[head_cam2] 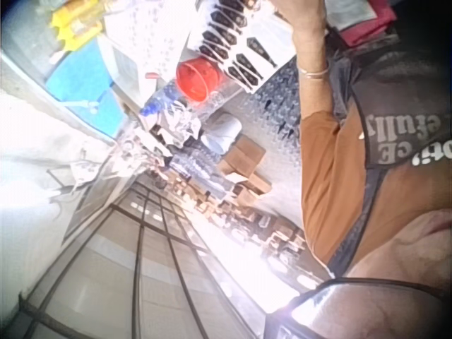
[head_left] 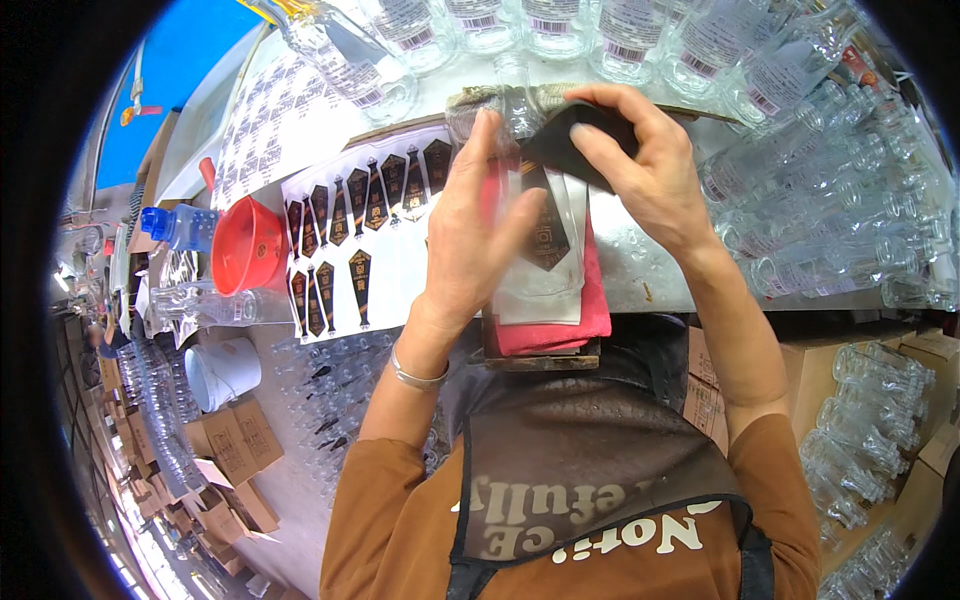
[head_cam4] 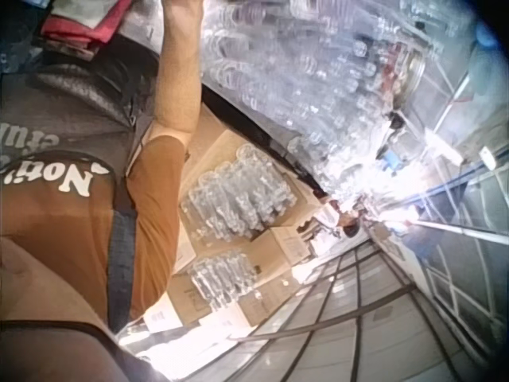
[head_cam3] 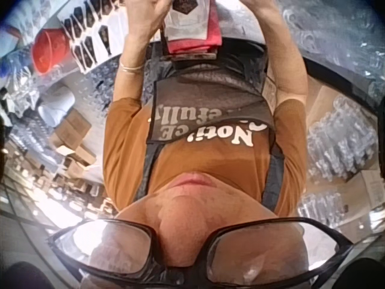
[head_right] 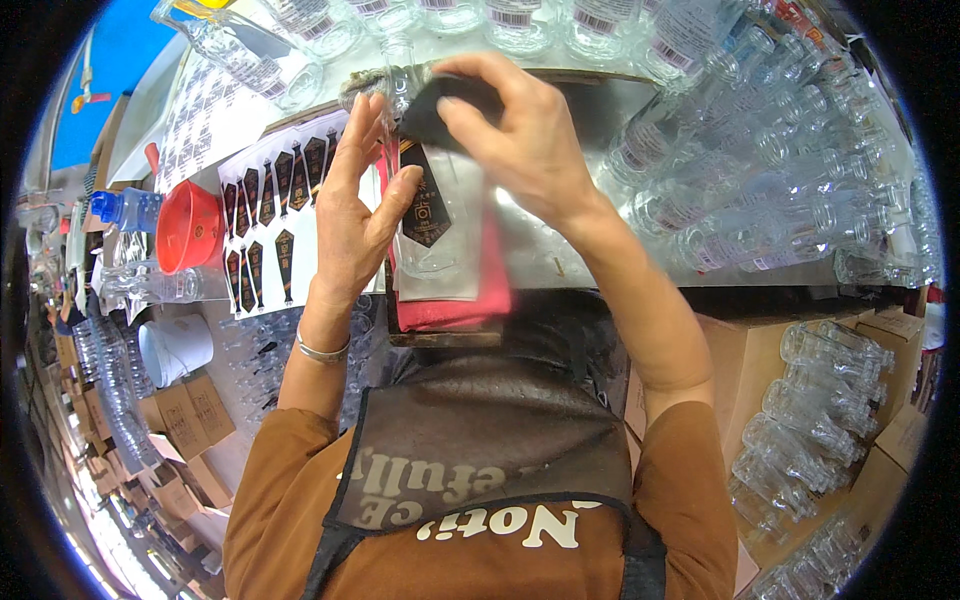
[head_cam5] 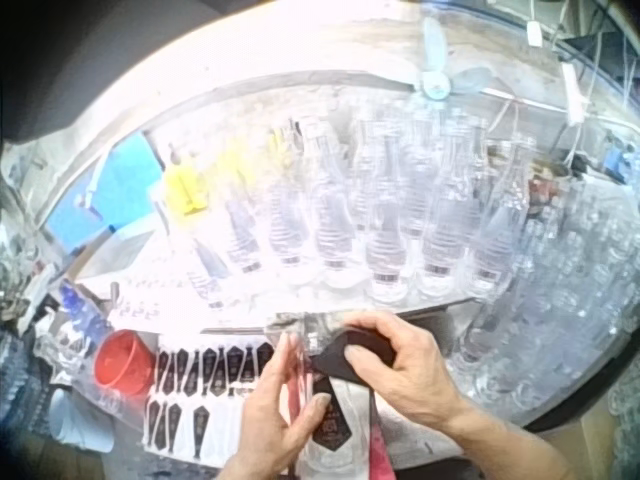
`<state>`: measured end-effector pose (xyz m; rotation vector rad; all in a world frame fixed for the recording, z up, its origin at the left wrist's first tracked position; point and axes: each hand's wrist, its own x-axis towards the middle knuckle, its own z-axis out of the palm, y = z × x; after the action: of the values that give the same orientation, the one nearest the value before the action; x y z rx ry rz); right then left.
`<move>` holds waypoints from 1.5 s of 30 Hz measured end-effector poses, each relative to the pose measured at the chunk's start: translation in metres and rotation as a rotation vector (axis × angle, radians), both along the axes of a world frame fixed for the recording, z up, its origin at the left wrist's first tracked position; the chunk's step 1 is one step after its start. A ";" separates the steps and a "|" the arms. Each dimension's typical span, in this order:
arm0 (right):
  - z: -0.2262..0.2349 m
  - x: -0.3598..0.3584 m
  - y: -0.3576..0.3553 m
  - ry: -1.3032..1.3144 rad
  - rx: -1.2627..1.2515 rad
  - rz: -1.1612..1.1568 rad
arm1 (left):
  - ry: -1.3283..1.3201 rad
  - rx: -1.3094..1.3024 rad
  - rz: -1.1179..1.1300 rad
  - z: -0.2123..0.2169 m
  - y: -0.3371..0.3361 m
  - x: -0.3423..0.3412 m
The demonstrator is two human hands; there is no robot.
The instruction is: The person repeatedly picks up clear plastic bottles, applies a label to each bottle using a small black tool, and places the labeled bottles on a nearby surface. The person handles bottles one at a time in a repetitive sequence.
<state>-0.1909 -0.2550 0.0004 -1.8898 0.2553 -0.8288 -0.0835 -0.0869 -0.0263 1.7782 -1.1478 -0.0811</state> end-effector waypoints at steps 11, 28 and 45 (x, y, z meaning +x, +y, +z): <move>0.037 0.035 -0.023 0.063 -0.395 0.057 | -0.025 -0.033 0.017 -0.002 -0.001 -0.002; 0.013 -0.006 0.023 -0.151 -0.647 0.218 | 0.614 -0.234 0.052 -0.009 0.039 -0.001; 0.034 -0.027 0.056 0.049 -0.636 0.410 | 0.088 0.020 0.004 -0.021 0.054 -0.054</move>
<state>-0.2177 -0.1987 0.0343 -2.4351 -0.4077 -0.6183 -0.1374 -0.0327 -0.0473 1.7766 -1.0843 -0.1674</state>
